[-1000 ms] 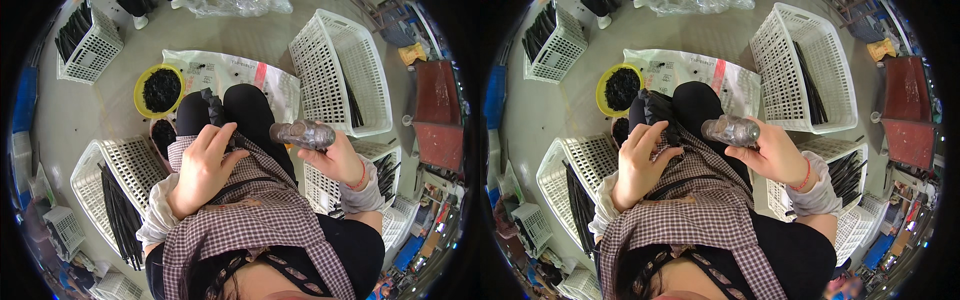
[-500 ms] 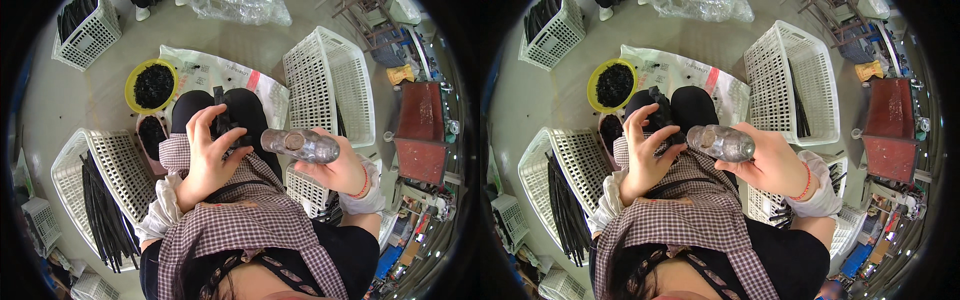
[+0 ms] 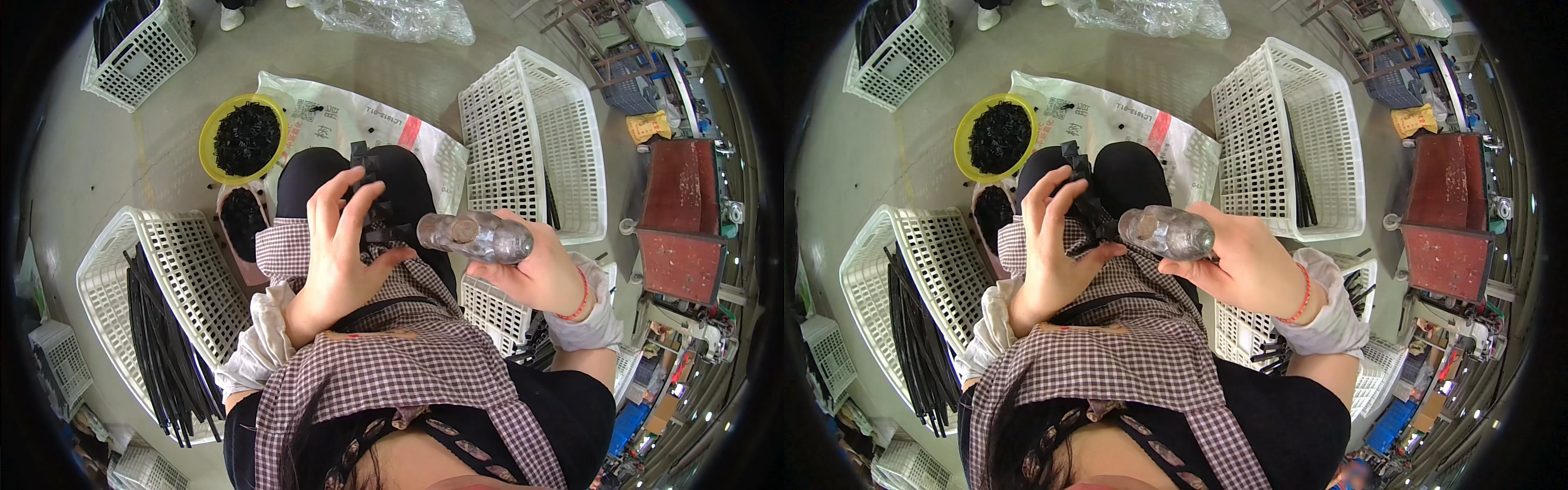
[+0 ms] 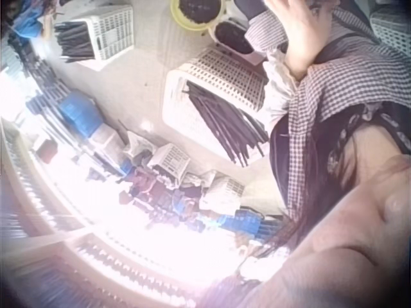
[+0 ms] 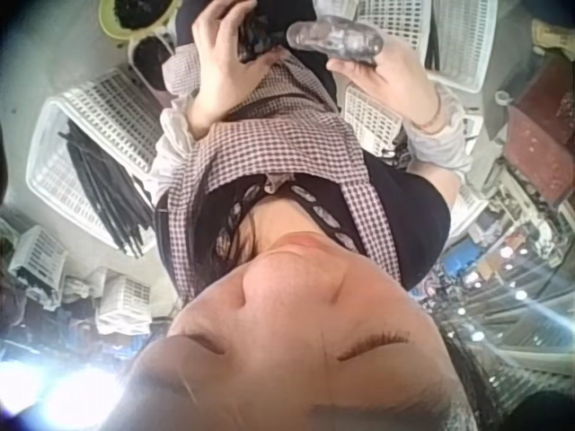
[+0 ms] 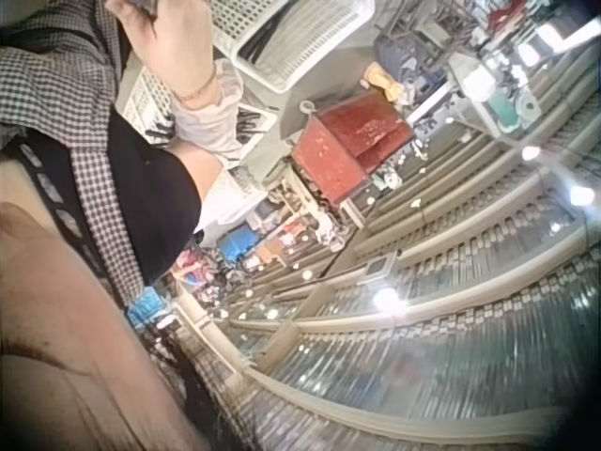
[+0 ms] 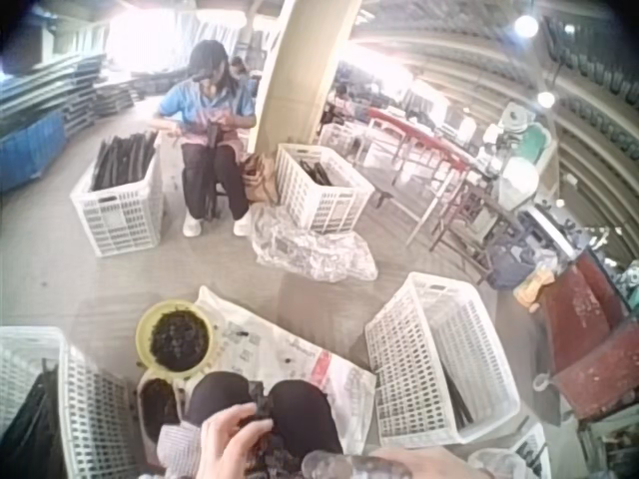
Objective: The person sits on the floor and repeatedly inserts small black components into square metal tubes, then uses a hammer to tap them into place. They handle the tubes and components one at a time, placing finished assemblies into a nearby basket.
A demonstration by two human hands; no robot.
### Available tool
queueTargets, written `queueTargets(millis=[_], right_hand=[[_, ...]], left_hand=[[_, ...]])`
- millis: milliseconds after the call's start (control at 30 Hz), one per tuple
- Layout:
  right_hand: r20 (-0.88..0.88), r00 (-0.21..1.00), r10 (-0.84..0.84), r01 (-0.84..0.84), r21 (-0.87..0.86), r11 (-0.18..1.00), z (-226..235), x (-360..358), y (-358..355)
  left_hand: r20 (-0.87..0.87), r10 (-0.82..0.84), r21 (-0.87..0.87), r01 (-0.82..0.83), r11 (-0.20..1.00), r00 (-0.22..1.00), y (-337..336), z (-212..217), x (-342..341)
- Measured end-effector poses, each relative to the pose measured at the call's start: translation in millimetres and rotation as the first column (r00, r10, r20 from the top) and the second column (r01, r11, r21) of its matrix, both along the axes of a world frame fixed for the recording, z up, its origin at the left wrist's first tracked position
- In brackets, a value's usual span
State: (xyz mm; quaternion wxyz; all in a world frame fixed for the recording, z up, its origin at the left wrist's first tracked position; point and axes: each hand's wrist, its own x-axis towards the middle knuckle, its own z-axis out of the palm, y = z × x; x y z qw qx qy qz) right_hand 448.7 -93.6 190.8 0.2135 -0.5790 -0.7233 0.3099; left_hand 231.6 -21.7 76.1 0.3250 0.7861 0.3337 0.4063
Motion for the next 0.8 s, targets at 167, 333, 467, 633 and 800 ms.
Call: queueTargets(millis=[167,333,467,633,800], right_hand=[[-0.169,0.983,-0.071,0.077,0.031,0.997,37.2,6.9,-4.7],[-0.047,0.997,0.058,-0.046,0.226,0.973,29.0,-13.9,6.3],[0.342,0.932,0.120,-0.091,-0.100,0.991,-5.3,-15.2,29.1],[-0.069,0.997,0.030,-0.027,0.042,0.999,-6.4,-0.3,26.0],[-0.130,0.975,-0.181,0.177,-0.038,0.983,-12.8,9.5,7.6]], left_hand=[[0.068,0.001,-0.105,0.006,0.994,0.998,1.8,-11.6,-1.8],[0.050,-0.058,-0.162,0.065,0.985,0.997,5.6,-24.7,-1.5],[0.067,-0.104,-0.232,0.117,0.966,0.992,8.5,-22.1,-1.9],[0.090,-0.113,-0.285,0.135,0.949,0.989,11.3,-32.1,-12.8],[0.098,-0.181,-0.267,0.201,0.943,0.979,19.2,-39.9,-9.8]])
